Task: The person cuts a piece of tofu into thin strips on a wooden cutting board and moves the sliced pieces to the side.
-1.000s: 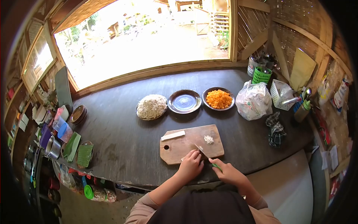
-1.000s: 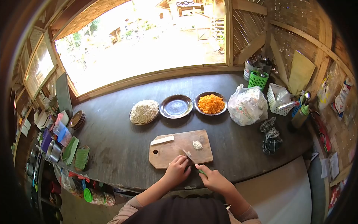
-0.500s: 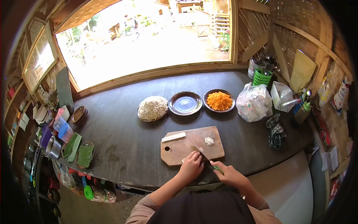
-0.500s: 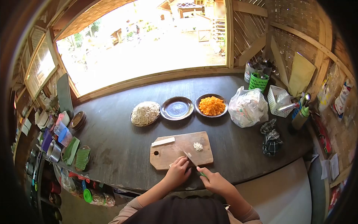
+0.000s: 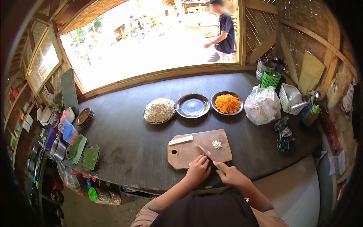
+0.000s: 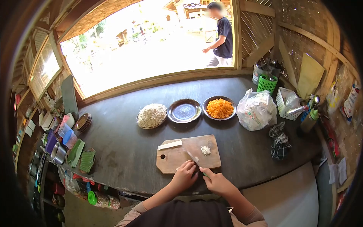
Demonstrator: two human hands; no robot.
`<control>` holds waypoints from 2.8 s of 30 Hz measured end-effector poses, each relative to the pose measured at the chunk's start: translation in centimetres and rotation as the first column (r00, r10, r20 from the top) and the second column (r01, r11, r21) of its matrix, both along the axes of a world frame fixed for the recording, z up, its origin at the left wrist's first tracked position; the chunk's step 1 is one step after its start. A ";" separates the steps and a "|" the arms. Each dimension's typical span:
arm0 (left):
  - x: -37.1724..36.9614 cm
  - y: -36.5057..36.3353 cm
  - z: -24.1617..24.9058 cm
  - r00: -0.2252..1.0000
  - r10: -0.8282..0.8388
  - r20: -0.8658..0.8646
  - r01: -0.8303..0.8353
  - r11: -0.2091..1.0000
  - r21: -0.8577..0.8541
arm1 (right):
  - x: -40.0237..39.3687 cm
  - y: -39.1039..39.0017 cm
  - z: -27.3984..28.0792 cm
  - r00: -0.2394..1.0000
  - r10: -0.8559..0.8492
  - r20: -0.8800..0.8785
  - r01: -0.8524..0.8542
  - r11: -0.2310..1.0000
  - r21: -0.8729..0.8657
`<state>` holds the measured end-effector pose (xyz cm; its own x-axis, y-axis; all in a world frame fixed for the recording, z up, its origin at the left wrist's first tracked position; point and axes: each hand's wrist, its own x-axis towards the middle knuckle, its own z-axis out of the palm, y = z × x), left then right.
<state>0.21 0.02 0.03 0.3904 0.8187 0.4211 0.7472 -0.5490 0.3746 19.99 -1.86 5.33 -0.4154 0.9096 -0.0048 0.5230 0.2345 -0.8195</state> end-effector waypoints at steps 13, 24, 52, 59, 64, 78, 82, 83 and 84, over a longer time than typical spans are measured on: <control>0.1 -0.2 0.7 1.000 0.003 0.019 -0.003 1.000 -0.016 | -0.1 -0.7 1.1 0.997 -0.024 0.072 0.030 0.996 -0.085; 0.0 -0.1 -0.1 1.000 0.012 -0.002 -0.012 0.999 0.043 | 1.3 -1.7 1.9 0.993 -0.010 0.115 0.025 0.991 -0.133; 0.0 -0.4 0.5 1.000 0.007 -0.006 -0.007 1.000 0.000 | -0.6 -0.1 0.3 0.998 -0.042 0.046 0.044 0.998 -0.042; -0.1 -0.2 -0.1 1.000 0.007 0.000 -0.007 1.000 0.015 | 0.8 -1.2 3.3 0.996 -0.007 0.089 0.022 0.987 -0.162; 0.1 -0.4 0.5 1.000 0.010 0.027 -0.011 0.999 0.033 | 1.1 -0.9 1.9 0.996 0.018 0.082 -0.006 0.989 -0.150; 0.1 -0.3 0.5 0.999 0.019 0.039 -0.020 0.999 0.035 | 1.1 -1.2 2.3 0.992 -0.013 0.124 0.034 0.985 -0.170; 0.1 -0.3 0.8 0.999 0.012 0.045 -0.014 0.999 0.037 | 0.3 -0.8 1.5 0.990 -0.019 0.138 0.043 0.984 -0.171; 0.1 -0.4 0.8 0.999 0.009 0.041 -0.010 0.999 0.032 | -0.3 -0.3 0.7 0.995 -0.019 0.097 0.027 0.996 -0.085; 0.1 -0.3 0.9 0.999 0.009 0.043 -0.010 1.000 0.012 | -0.8 0.1 0.1 0.998 -0.019 0.057 0.019 1.000 0.004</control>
<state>0.31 -0.31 0.91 0.3638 0.8169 0.4476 0.7357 -0.5467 0.3998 19.21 -1.73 5.39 -0.3970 0.9175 -0.0248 0.5729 0.2266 -0.7877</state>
